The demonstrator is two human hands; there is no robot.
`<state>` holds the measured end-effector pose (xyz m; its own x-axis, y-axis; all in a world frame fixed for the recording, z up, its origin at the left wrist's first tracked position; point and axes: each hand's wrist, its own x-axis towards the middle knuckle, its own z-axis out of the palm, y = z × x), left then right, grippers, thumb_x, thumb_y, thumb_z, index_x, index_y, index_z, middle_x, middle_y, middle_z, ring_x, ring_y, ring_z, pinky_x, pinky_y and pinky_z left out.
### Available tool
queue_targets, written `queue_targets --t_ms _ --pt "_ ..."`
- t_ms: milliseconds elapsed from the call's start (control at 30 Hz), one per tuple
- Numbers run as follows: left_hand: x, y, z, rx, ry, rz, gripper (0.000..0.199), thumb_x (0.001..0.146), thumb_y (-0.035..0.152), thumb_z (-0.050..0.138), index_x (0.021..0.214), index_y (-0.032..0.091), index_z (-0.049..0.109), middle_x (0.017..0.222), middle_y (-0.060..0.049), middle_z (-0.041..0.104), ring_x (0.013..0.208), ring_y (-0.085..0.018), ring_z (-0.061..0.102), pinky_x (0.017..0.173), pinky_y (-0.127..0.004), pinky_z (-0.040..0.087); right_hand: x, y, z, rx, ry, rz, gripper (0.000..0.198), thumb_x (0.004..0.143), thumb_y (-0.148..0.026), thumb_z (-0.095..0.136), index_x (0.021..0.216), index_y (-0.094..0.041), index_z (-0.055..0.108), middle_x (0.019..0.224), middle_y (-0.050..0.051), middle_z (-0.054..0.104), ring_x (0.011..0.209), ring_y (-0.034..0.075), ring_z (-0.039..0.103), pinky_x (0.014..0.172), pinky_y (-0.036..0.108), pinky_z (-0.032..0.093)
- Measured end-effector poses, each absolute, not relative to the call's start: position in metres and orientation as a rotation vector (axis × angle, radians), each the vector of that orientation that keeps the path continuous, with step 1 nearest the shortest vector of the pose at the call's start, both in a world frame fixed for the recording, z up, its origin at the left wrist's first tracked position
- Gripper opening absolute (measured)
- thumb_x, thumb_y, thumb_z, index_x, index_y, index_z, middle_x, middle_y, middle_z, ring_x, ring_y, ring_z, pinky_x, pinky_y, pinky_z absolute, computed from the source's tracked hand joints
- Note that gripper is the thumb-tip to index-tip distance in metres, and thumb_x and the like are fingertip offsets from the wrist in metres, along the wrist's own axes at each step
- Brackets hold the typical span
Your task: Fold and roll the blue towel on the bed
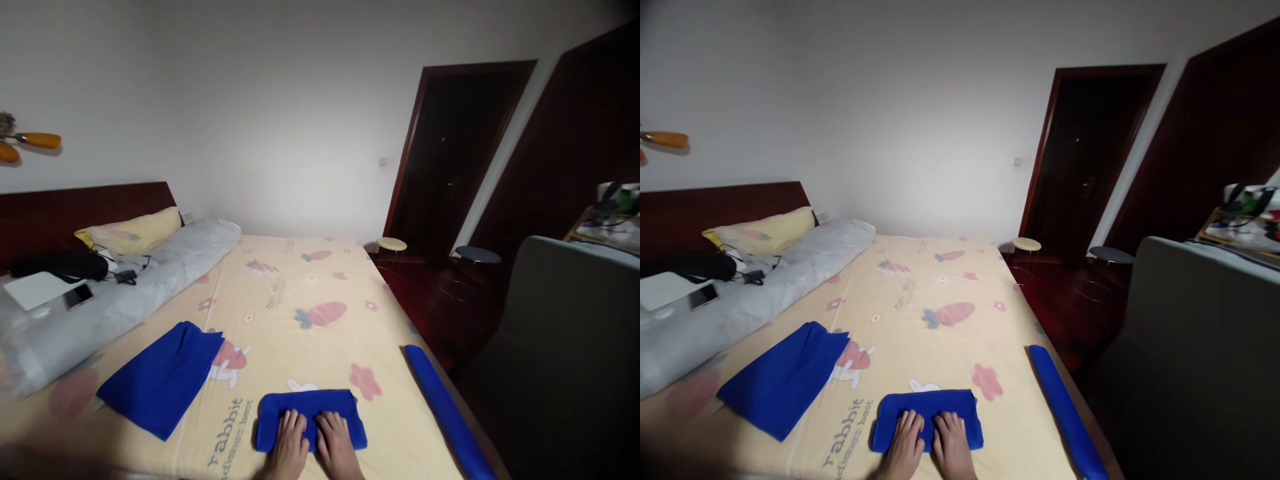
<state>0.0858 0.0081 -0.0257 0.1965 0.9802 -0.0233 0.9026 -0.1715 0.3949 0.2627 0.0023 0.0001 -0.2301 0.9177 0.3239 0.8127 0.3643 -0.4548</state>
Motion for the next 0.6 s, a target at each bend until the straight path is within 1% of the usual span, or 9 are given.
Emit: queue_targets --t_ms 100,167,300,400,500,600 --pt "0.067 0.009 -0.019 2.103 1.863 0.253 0.050 0.089 0.025 0.033 0.137 0.024 0.047 0.152 -0.005 0.045 0.143 -0.022 0.035 0.119 -0.040 0.031 0.279 0.005 -0.002 -1.462 -2.027 0.243 0.024 0.092 -0.035 0.045 0.108 -0.029 0.062 0.111 0.003 0.069 0.103 0.020 0.062 0.094 0.040 0.050" --pt "0.051 0.008 -0.014 2.080 1.918 0.190 0.051 0.089 0.026 0.034 0.138 0.025 0.046 0.153 -0.004 0.044 0.143 -0.023 0.035 0.120 -0.040 0.030 0.294 0.007 -0.007 -1.459 -1.969 0.242 0.025 0.092 -0.036 0.044 0.106 -0.028 0.063 0.110 0.005 0.069 0.102 0.021 0.063 0.093 0.041 0.052" --pt "0.025 0.006 -0.005 2.056 2.003 0.120 0.051 0.088 0.029 0.034 0.138 0.028 0.046 0.152 -0.001 0.046 0.144 -0.022 0.034 0.121 -0.042 0.026 0.320 0.011 -0.019 -1.434 -1.863 0.306 0.030 0.093 -0.040 0.042 0.106 -0.027 0.065 0.111 0.008 0.070 0.105 0.023 0.064 0.092 0.043 0.055" --pt "0.018 0.005 -0.002 2.041 2.056 0.052 0.054 0.088 0.027 0.031 0.140 0.026 0.043 0.154 -0.003 0.042 0.146 -0.023 0.030 0.121 -0.046 0.024 0.326 0.016 -0.025 -1.412 -1.783 0.375 0.036 0.091 -0.046 0.042 0.104 -0.026 0.068 0.111 0.010 0.071 0.106 0.025 0.065 0.094 0.045 0.055" --pt "0.017 0.006 0.000 2.059 2.026 0.055 0.054 0.087 0.029 0.029 0.140 0.025 0.043 0.154 -0.005 0.042 0.145 -0.023 0.030 0.120 -0.045 0.022 0.325 0.019 -0.025 -1.424 -1.740 0.438 0.042 0.090 -0.052 0.041 0.101 -0.024 0.070 0.109 0.011 0.072 0.103 0.026 0.066 0.094 0.046 0.055" --pt "0.013 0.004 0.008 2.070 1.938 0.088 0.056 0.085 0.029 0.031 0.138 0.024 0.045 0.153 -0.006 0.044 0.145 -0.022 0.031 0.120 -0.043 0.020 0.327 0.015 -0.025 -1.394 -1.778 0.437 0.039 0.089 -0.049 0.045 0.106 -0.025 0.070 0.113 0.011 0.072 0.106 0.026 0.066 0.095 0.044 0.055"
